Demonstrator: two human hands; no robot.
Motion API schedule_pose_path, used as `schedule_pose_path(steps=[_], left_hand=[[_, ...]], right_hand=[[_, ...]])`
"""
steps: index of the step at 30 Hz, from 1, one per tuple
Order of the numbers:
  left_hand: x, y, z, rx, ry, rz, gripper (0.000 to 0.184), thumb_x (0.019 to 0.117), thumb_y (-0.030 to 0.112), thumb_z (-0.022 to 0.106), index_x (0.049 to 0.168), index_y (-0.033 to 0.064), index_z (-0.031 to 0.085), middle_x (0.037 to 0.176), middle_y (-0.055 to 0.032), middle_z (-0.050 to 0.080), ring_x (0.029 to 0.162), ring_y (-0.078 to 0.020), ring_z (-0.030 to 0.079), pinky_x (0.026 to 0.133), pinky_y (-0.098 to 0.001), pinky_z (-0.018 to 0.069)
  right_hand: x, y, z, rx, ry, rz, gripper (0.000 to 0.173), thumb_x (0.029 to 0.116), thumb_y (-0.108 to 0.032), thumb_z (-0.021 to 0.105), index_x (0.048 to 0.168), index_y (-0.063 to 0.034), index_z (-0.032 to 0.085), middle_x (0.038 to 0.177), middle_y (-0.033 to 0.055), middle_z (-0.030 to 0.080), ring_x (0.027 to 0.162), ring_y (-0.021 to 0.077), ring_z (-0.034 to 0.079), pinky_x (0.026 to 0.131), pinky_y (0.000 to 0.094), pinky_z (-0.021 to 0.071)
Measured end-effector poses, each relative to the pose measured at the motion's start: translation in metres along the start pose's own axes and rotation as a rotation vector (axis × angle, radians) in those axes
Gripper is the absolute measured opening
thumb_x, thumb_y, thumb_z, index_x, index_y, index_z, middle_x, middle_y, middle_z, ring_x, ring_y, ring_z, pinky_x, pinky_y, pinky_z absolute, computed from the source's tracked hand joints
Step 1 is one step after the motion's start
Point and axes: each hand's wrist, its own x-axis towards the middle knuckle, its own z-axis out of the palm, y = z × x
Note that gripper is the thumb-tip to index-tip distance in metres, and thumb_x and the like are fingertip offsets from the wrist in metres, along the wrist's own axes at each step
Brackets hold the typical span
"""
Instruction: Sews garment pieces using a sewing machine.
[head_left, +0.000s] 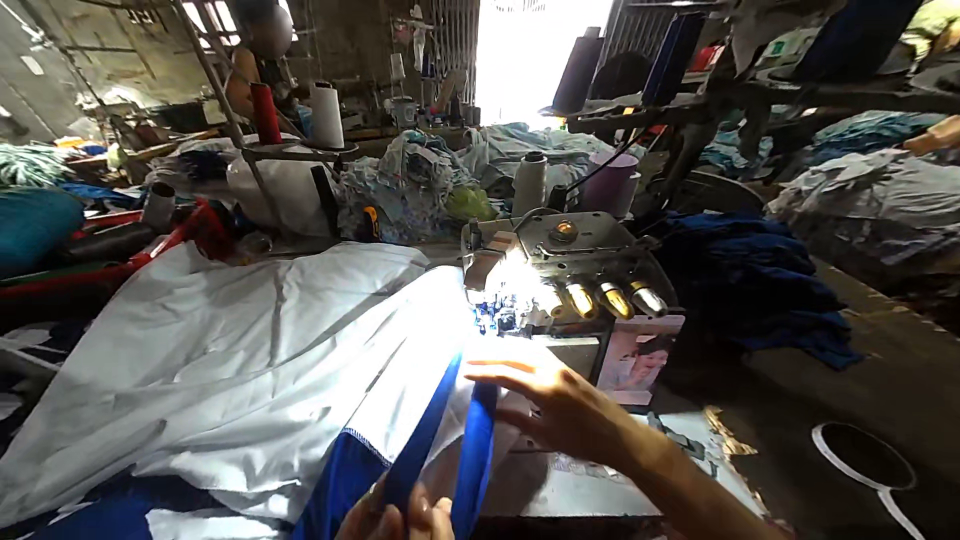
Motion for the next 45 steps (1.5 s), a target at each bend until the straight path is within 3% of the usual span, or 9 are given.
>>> schedule_pose_path(steps=[4,6,9,15,22,30,35,38,45], left_hand=[[0.024,0.022,0.005,0.274,0.192,0.215,0.022,0.0977,0.043,0.059,0.101,0.0348,0.080,0.116,0.0119,0.075,0.113,-0.0055,0.068,0.097,-0.0293,0.0549],[0.042,0.026,0.008,0.236,0.357,0.262,0.015,0.0945,0.038,0.066,0.095,0.0302,0.079,0.095,0.0109,0.075,0.095,-0.0056,0.071,0.087,-0.0289,0.0589],[0.059,0.021,0.014,0.103,0.424,0.219,0.027,0.1053,0.022,0.050,0.100,0.0196,0.077,0.083,0.0050,0.074,0.079,-0.0079,0.072,0.080,-0.0272,0.0609],[0.067,0.009,0.039,-0.004,0.516,0.106,0.040,0.1107,0.020,0.036,0.103,0.0133,0.075,0.093,-0.0025,0.077,0.087,-0.0152,0.076,0.080,-0.0305,0.0633],[0.063,0.000,0.037,0.264,0.341,0.243,0.035,0.1072,0.012,0.042,0.110,0.0054,0.076,0.119,-0.0106,0.075,0.117,-0.0211,0.070,0.104,-0.0361,0.0536],[0.067,0.010,0.034,0.051,0.329,0.162,0.040,0.1094,0.017,0.036,0.118,0.0079,0.074,0.127,-0.0081,0.072,0.118,-0.0215,0.069,0.101,-0.0377,0.0560],[0.067,0.018,0.041,0.016,0.283,0.136,0.038,0.1094,0.027,0.039,0.112,0.0165,0.076,0.112,-0.0005,0.076,0.105,-0.0147,0.073,0.094,-0.0333,0.0588],[0.073,0.035,0.033,0.065,0.155,0.257,0.043,0.1103,0.037,0.034,0.118,0.0209,0.073,0.112,0.0056,0.075,0.107,-0.0086,0.071,0.097,-0.0290,0.0565],[0.099,0.052,0.023,0.048,0.339,0.322,0.046,0.1126,0.036,0.024,0.120,0.0208,0.067,0.115,0.0064,0.074,0.113,-0.0076,0.069,0.099,-0.0289,0.0554]], right_hand=[[0.028,0.006,-0.019,0.263,-0.234,0.095,0.023,0.0989,-0.029,0.064,0.099,-0.0118,0.080,0.095,0.0028,0.075,0.096,0.0115,0.068,0.089,0.0342,0.0532],[0.038,-0.018,-0.033,0.420,-0.341,0.164,0.026,0.1009,-0.029,0.062,0.101,-0.0089,0.077,0.090,0.0004,0.074,0.085,0.0012,0.065,0.079,0.0224,0.0519],[0.044,-0.047,-0.038,0.611,-0.312,0.220,0.029,0.1046,-0.033,0.056,0.102,-0.0101,0.075,0.087,-0.0077,0.074,0.081,-0.0086,0.065,0.075,0.0103,0.0517],[0.044,-0.076,-0.036,0.602,-0.021,0.365,0.017,0.0959,-0.030,0.067,0.091,-0.0169,0.076,0.079,-0.0140,0.072,0.075,-0.0091,0.066,0.068,0.0088,0.0542],[0.039,-0.072,-0.033,0.476,0.090,0.460,0.018,0.0798,-0.038,0.079,0.091,-0.0267,0.071,0.080,-0.0162,0.069,0.081,-0.0059,0.067,0.071,0.0139,0.0559],[0.034,-0.072,-0.039,0.592,0.095,0.387,0.016,0.0967,-0.027,0.066,0.092,-0.0172,0.077,0.079,-0.0126,0.073,0.073,-0.0050,0.069,0.068,0.0120,0.0587],[0.038,-0.048,-0.039,0.472,0.032,0.252,0.014,0.0932,-0.033,0.070,0.091,-0.0209,0.076,0.081,-0.0159,0.072,0.078,-0.0102,0.066,0.071,0.0090,0.0542],[0.040,-0.005,-0.033,0.348,-0.130,0.258,0.011,0.0890,-0.023,0.075,0.093,-0.0127,0.077,0.083,-0.0056,0.072,0.078,-0.0012,0.066,0.072,0.0209,0.0531],[0.035,0.028,-0.016,0.406,-0.124,0.424,0.002,0.0869,-0.006,0.075,0.087,-0.0060,0.077,0.084,0.0004,0.071,0.083,0.0023,0.064,0.079,0.0212,0.0519]])
